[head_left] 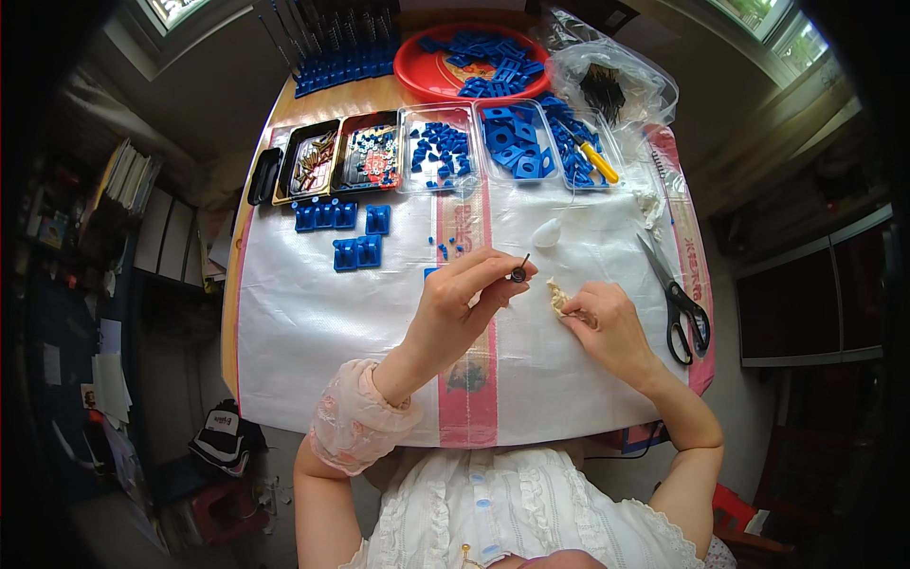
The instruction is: Assembling small blue plastic components onto a rod using a manual tool and adhesive syringe.
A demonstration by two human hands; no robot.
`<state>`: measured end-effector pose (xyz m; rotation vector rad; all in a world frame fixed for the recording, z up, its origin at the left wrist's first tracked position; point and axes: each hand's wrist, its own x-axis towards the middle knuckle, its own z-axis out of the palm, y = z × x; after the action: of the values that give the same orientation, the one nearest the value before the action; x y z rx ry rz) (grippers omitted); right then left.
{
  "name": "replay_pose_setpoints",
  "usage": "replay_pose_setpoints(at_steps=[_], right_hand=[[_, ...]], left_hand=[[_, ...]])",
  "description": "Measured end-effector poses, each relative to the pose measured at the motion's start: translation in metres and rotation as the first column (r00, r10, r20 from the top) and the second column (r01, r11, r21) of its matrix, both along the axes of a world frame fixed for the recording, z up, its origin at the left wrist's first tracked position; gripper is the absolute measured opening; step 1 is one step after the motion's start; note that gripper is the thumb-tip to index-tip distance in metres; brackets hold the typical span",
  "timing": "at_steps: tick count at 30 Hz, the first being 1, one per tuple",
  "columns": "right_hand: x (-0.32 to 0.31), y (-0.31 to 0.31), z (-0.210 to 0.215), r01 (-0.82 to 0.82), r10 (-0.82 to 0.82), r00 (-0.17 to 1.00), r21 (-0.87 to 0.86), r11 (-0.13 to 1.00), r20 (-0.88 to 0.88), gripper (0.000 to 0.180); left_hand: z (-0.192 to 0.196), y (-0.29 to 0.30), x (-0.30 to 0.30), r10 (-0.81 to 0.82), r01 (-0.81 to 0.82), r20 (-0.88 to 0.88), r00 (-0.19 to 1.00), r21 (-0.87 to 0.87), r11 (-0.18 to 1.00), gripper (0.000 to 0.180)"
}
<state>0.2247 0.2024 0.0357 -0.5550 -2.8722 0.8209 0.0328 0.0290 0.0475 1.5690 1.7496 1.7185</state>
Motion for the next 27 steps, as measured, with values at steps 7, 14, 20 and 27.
replay_pose_setpoints(at_steps=[7,14,20,27], right_hand=[[-0.013,0.004,0.005,-0.294,0.317,0.944,0.192,0.936,-0.096,0.009],[-0.022,0.018,-0.014,-0.562,0.6,0.787,0.231,0.794,-0.146,0.014],[-0.029,0.01,-0.03,-0.039,-0.076,0.989,-0.722,0.691,-0.126,0.011],[-0.051,-0.003,-0.053,-0.062,-0.118,0.975,-0.743,0.666,-0.188,0.017]], left_hand=[[-0.001,0.004,0.005,0.028,-0.028,-0.02,0.999,0.027,0.999,0.022],[-0.003,0.004,0.005,0.018,-0.016,-0.042,0.999,0.049,0.999,0.025],[-0.003,0.004,0.005,0.017,-0.017,-0.02,1.0,0.048,0.999,0.024],[-0.006,0.004,0.002,0.021,-0.018,-0.044,0.999,0.056,0.998,0.025]])
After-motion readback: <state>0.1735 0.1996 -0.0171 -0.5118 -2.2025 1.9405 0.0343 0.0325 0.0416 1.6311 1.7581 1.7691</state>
